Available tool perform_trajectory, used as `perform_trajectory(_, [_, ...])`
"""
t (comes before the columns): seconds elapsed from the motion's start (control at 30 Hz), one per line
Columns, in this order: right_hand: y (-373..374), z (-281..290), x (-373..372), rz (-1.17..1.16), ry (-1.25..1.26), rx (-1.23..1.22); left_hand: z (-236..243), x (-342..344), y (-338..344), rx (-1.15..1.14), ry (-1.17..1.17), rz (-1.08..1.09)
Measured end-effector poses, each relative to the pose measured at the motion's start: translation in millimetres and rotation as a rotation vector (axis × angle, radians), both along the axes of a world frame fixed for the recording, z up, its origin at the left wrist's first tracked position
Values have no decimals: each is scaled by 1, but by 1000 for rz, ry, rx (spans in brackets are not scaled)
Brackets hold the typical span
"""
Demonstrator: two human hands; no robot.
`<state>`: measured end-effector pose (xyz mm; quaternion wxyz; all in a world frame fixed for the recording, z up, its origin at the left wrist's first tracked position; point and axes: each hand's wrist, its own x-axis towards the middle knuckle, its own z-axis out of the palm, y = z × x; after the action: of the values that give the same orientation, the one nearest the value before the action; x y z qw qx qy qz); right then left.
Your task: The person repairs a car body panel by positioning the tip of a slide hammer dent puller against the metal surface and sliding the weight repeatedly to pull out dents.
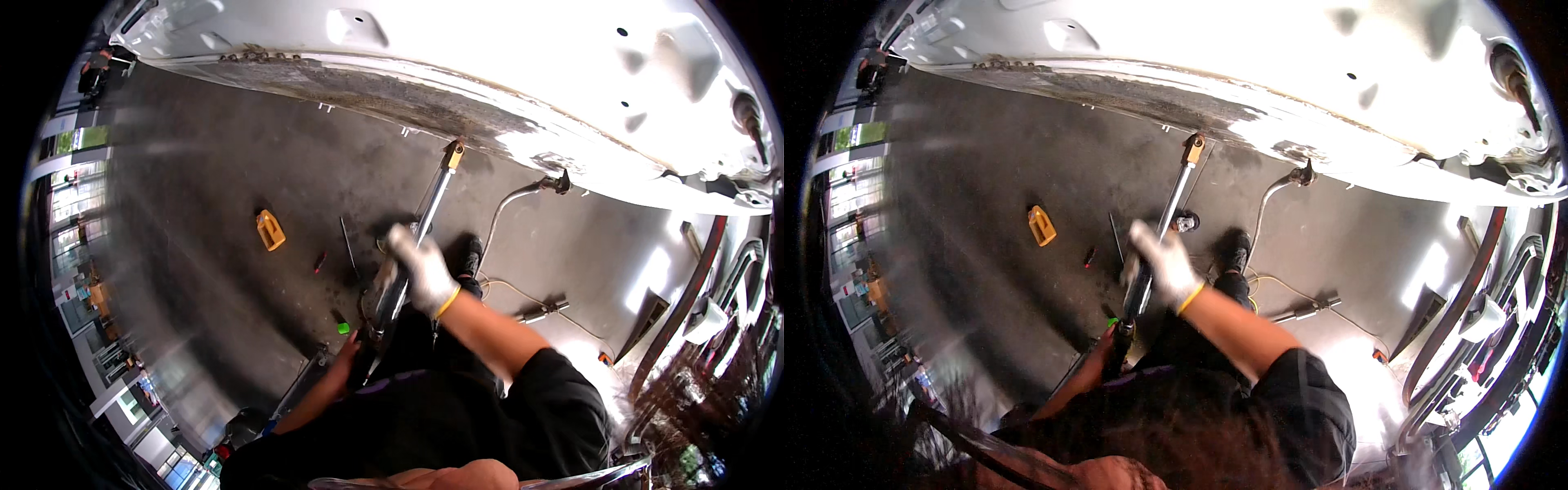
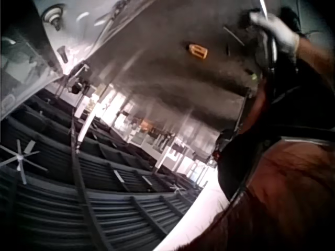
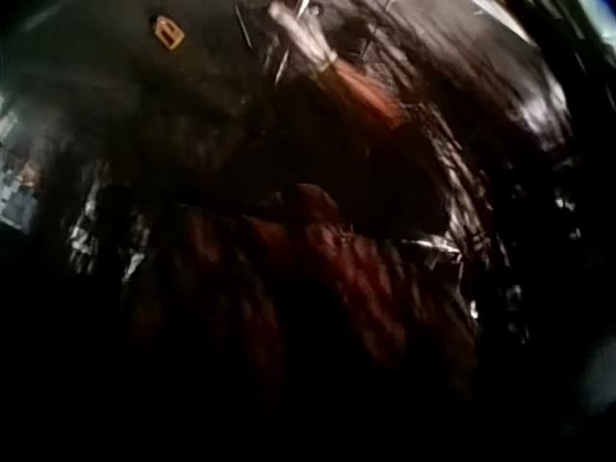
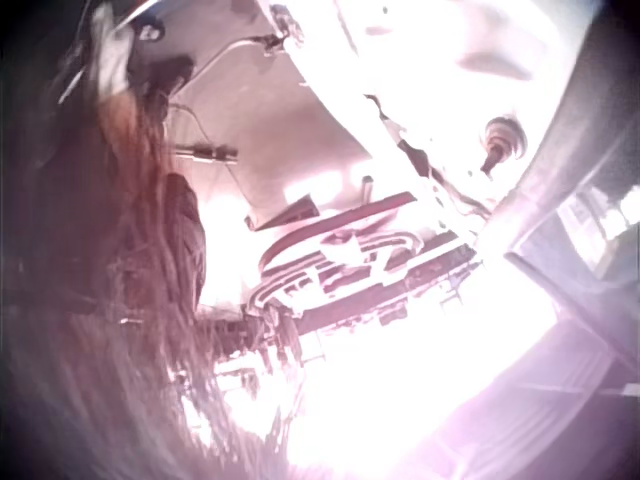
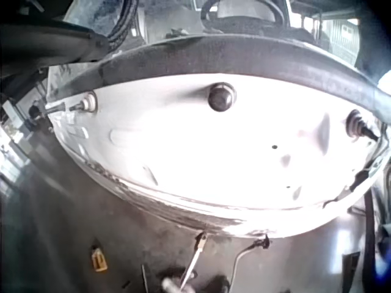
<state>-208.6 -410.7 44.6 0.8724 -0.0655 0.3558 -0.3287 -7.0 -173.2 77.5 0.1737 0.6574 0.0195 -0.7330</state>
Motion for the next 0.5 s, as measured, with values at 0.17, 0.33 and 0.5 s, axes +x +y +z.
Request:
perform_trajectory(0.17, [-56,2,-11,-226,212,-267,22,5,9,79,-56,45])
perform_trajectory(0.33, [205,-43,44,497,43,-35,-5,16,111,6,-165,152])
perform_trajectory(0.5, [129,-39,36,131,-70,317,-17,6,107,15,-141,163])
